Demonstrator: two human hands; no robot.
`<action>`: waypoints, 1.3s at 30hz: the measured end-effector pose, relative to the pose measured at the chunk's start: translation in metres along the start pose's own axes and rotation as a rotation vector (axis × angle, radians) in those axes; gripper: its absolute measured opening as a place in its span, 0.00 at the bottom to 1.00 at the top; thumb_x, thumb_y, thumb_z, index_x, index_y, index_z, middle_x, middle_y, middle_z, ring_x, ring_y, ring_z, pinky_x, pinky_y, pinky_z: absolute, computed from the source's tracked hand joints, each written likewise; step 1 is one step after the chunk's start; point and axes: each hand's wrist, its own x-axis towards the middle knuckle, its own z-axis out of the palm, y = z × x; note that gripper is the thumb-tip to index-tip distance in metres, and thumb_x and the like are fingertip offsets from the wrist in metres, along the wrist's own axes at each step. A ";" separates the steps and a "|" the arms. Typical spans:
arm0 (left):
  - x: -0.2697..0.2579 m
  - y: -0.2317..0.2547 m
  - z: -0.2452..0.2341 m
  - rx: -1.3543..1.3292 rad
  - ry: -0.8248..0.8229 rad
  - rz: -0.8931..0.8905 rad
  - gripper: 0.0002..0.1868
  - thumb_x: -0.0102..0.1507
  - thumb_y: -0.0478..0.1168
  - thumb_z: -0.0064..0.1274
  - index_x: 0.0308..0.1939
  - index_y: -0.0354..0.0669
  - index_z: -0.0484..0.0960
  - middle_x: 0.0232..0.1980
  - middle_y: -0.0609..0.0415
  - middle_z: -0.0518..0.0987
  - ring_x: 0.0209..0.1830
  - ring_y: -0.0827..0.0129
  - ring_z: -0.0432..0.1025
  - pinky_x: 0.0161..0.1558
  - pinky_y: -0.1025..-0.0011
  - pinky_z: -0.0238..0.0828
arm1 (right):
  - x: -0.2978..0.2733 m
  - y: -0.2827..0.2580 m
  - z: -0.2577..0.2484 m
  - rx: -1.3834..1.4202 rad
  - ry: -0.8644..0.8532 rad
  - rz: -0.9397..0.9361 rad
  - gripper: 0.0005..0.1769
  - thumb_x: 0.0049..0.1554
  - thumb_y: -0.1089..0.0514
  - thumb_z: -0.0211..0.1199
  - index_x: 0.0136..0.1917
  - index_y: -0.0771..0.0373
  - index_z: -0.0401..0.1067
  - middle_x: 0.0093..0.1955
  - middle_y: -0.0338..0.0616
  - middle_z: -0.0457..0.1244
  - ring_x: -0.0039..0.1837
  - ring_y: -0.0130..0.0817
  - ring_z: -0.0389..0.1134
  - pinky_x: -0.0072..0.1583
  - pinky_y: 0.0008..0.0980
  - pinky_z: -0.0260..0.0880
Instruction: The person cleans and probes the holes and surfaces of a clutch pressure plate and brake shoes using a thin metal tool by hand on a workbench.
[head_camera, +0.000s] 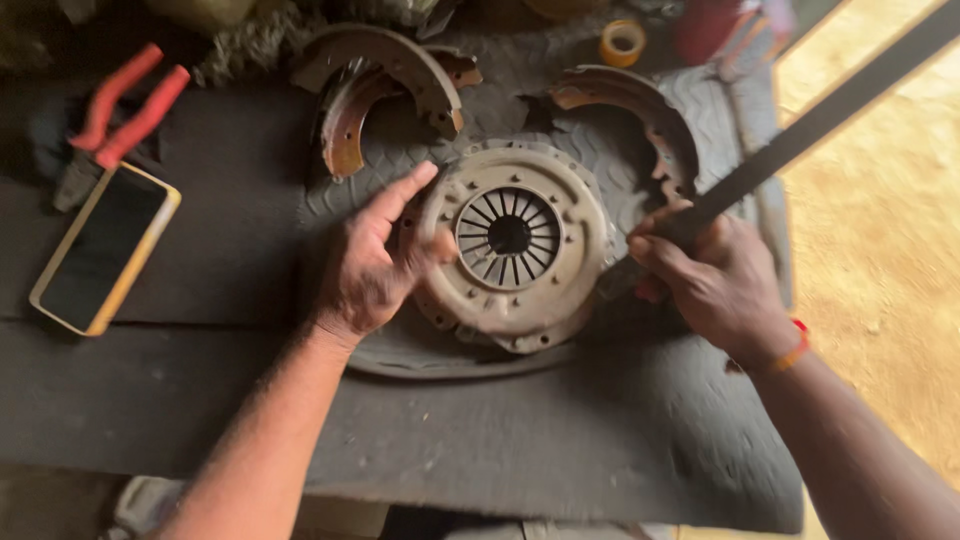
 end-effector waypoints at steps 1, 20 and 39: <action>0.001 -0.001 0.005 -0.050 0.085 -0.066 0.50 0.61 0.67 0.59 0.74 0.30 0.71 0.69 0.41 0.79 0.70 0.61 0.71 0.73 0.68 0.64 | 0.001 0.005 0.000 -0.005 -0.018 0.005 0.08 0.58 0.59 0.64 0.47 0.67 0.77 0.36 0.39 0.68 0.34 0.26 0.70 0.37 0.27 0.70; 0.001 0.000 0.025 0.365 0.275 0.213 0.32 0.68 0.55 0.55 0.64 0.31 0.76 0.57 0.44 0.83 0.57 0.65 0.79 0.58 0.70 0.76 | -0.010 0.034 0.002 -0.148 0.082 -0.242 0.09 0.63 0.61 0.64 0.50 0.71 0.74 0.36 0.48 0.70 0.36 0.34 0.74 0.39 0.28 0.74; 0.036 -0.045 0.016 0.114 0.322 0.277 0.16 0.60 0.41 0.68 0.44 0.40 0.79 0.39 0.59 0.79 0.39 0.78 0.73 0.45 0.76 0.76 | -0.029 0.026 0.022 0.043 0.159 -0.246 0.07 0.61 0.61 0.60 0.48 0.68 0.74 0.33 0.42 0.66 0.31 0.26 0.67 0.33 0.27 0.68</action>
